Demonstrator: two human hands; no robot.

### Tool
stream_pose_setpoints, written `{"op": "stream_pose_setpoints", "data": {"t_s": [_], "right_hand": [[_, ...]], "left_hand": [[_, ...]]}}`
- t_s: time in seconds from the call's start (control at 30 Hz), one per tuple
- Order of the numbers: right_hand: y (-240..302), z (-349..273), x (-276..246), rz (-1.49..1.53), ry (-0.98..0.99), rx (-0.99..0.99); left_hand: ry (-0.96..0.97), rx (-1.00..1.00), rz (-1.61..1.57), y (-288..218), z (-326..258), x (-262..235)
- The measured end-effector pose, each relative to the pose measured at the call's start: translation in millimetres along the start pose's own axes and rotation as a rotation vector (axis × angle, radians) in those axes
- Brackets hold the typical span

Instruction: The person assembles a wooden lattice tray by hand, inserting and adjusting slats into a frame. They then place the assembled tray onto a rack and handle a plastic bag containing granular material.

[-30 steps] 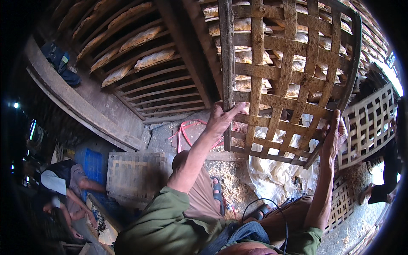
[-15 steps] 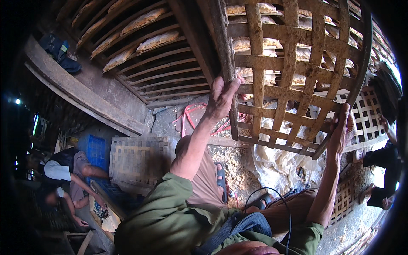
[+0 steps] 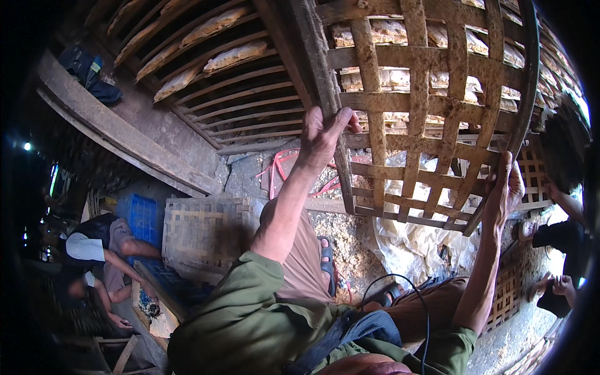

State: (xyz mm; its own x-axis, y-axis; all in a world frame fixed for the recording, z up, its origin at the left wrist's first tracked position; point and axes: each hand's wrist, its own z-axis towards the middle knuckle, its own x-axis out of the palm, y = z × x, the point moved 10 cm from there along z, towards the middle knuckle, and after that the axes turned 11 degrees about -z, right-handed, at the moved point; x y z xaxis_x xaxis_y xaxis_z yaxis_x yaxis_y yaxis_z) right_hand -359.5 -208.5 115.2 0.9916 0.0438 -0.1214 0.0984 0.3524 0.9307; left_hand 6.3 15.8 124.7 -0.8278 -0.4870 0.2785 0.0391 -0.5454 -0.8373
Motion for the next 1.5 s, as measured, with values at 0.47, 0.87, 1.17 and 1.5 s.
{"op": "stream_pose_setpoints", "data": {"t_s": [0.47, 0.87, 1.17, 1.5], "right_hand": [[-18.7, 7.6, 0.9, -0.01, 0.03, -0.037], [-7.3, 9.0, -8.2, 0.032, -0.002, -0.043], [-11.9, 12.8, -12.2, 0.01, 0.015, -0.026], [-19.6, 11.3, -6.1, -0.034, 0.032, -0.016]], "left_hand": [[0.145, -0.143, 0.5, 48.2, 1.5, -19.4], [0.099, -0.062, 0.483, 41.6, 4.8, -27.3], [0.206, -0.205, 0.101, 20.3, -3.5, 3.8], [0.242, -0.141, 0.688, 29.6, 0.9, -13.1]]}}
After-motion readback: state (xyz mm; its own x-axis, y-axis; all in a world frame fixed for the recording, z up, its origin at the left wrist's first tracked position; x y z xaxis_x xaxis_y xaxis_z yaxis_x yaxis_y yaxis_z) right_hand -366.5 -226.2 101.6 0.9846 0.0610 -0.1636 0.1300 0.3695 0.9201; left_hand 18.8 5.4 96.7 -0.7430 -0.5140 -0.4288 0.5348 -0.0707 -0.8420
